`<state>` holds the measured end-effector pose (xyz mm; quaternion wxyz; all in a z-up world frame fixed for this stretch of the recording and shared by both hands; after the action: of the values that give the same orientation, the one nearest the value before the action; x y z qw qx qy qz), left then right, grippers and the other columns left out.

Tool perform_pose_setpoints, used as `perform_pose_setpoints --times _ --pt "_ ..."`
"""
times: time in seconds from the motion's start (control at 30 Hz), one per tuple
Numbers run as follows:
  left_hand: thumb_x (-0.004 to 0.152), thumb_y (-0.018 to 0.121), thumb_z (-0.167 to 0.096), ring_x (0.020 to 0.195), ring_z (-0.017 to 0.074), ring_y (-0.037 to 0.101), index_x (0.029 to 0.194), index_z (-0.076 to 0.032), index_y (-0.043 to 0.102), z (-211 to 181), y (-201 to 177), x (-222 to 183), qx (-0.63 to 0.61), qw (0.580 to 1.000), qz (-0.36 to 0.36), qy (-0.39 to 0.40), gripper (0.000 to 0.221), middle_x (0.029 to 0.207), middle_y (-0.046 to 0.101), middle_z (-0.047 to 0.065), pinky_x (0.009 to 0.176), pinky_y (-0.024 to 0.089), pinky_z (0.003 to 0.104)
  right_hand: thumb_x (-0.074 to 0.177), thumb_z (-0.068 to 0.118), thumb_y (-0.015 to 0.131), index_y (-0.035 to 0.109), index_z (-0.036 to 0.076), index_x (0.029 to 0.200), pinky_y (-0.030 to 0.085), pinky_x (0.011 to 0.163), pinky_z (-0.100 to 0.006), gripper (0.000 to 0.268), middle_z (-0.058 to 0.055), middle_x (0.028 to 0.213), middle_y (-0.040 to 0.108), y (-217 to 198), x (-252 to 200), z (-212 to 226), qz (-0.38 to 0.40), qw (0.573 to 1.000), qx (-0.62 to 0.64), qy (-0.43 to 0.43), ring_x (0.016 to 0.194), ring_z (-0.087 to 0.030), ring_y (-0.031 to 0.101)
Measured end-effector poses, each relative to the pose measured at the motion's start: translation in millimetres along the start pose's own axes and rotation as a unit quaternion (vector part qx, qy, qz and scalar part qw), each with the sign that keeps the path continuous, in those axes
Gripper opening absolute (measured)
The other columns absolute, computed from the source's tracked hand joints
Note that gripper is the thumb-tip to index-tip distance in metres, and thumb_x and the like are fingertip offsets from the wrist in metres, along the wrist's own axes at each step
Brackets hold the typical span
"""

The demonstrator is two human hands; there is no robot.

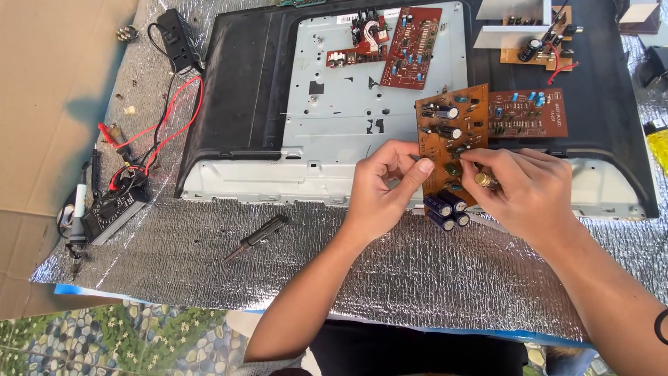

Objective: Inspecting and probing a circuit board from a disassembled television using a screwdriver.

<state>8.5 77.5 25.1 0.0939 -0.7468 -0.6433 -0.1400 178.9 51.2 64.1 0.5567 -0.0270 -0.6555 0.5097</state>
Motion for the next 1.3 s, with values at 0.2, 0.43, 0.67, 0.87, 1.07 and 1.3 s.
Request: perform_pose_setpoints --times 0.2,0.43,0.67,0.87,1.07,1.3 --pt "0.095 0.070 -0.009 0.059 0.0039 0.045 0.105 -0.003 0.064 -2.9 2.0 -0.6 0.001 1.000 0.028 -0.008 0.014 0.071 0.059 -0.003 0.055 0.037 0.020 0.081 -0.008 0.085 0.070 0.004 0.090 0.043 0.057 -0.029 0.021 -0.001 0.074 0.070 0.8 -0.3 4.2 0.004 0.998 -0.024 -0.065 0.054 -0.013 0.056" --pt "0.095 0.070 -0.008 0.059 0.0032 0.044 0.103 -0.003 0.066 0.9 -2.5 2.9 0.033 0.999 0.029 -0.023 0.010 0.069 0.055 -0.005 0.055 0.037 0.019 0.083 -0.006 0.083 0.069 0.003 0.091 0.041 0.059 -0.027 0.018 0.000 0.071 0.066 10.2 0.8 3.0 0.013 0.994 -0.050 -0.096 0.054 -0.013 0.050" --pt "0.095 0.070 -0.008 0.057 0.0036 0.044 0.104 -0.004 0.066 2.0 -1.7 4.1 0.027 0.999 0.034 -0.018 0.010 0.068 0.058 -0.004 0.055 0.036 0.020 0.082 -0.006 0.084 0.068 0.003 0.089 0.042 0.060 -0.027 0.020 -0.001 0.072 0.068 11.8 -2.4 -1.0 0.004 0.994 -0.043 -0.100 0.055 -0.013 0.052" --pt "0.095 0.070 -0.007 0.058 0.0041 0.045 0.104 -0.003 0.065 -1.1 -2.9 3.4 0.030 0.999 0.028 -0.006 0.010 0.069 0.059 -0.003 0.056 0.038 0.020 0.081 -0.008 0.084 0.067 0.003 0.089 0.043 0.060 -0.027 0.022 -0.003 0.074 0.070 13.6 -6.1 -1.9 0.001 0.994 -0.037 -0.099 0.056 -0.014 0.055" --pt "0.095 0.070 -0.006 0.058 0.0041 0.045 0.104 -0.003 0.066 -3.5 -3.6 5.4 0.033 0.999 0.028 0.001 0.010 0.068 0.059 -0.003 0.057 0.038 0.020 0.080 -0.010 0.083 0.067 0.002 0.090 0.043 0.061 -0.028 0.022 -0.004 0.078 0.072 12.0 -5.5 -2.4 -0.007 0.995 -0.027 -0.096 0.057 -0.015 0.056" --pt "0.096 0.069 -0.005 0.060 0.0039 0.046 0.105 -0.004 0.066 -2.1 -2.7 4.9 0.026 0.999 0.022 0.008 0.010 0.071 0.061 -0.004 0.059 0.040 0.020 0.078 -0.016 0.083 0.069 -0.002 0.093 0.042 0.059 -0.028 0.025 -0.001 0.063 0.062 5.2 -4.9 -6.7 -0.024 0.997 0.042 -0.063 0.052 -0.014 0.052"
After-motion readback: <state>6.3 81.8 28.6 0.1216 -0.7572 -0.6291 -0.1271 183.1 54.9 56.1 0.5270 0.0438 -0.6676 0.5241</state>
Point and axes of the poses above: each hand's wrist, its own x-axis towards the middle knuckle, its own y-axis out of the palm, z = x × y, the point moved 8 cm from there along x, towards the middle knuckle
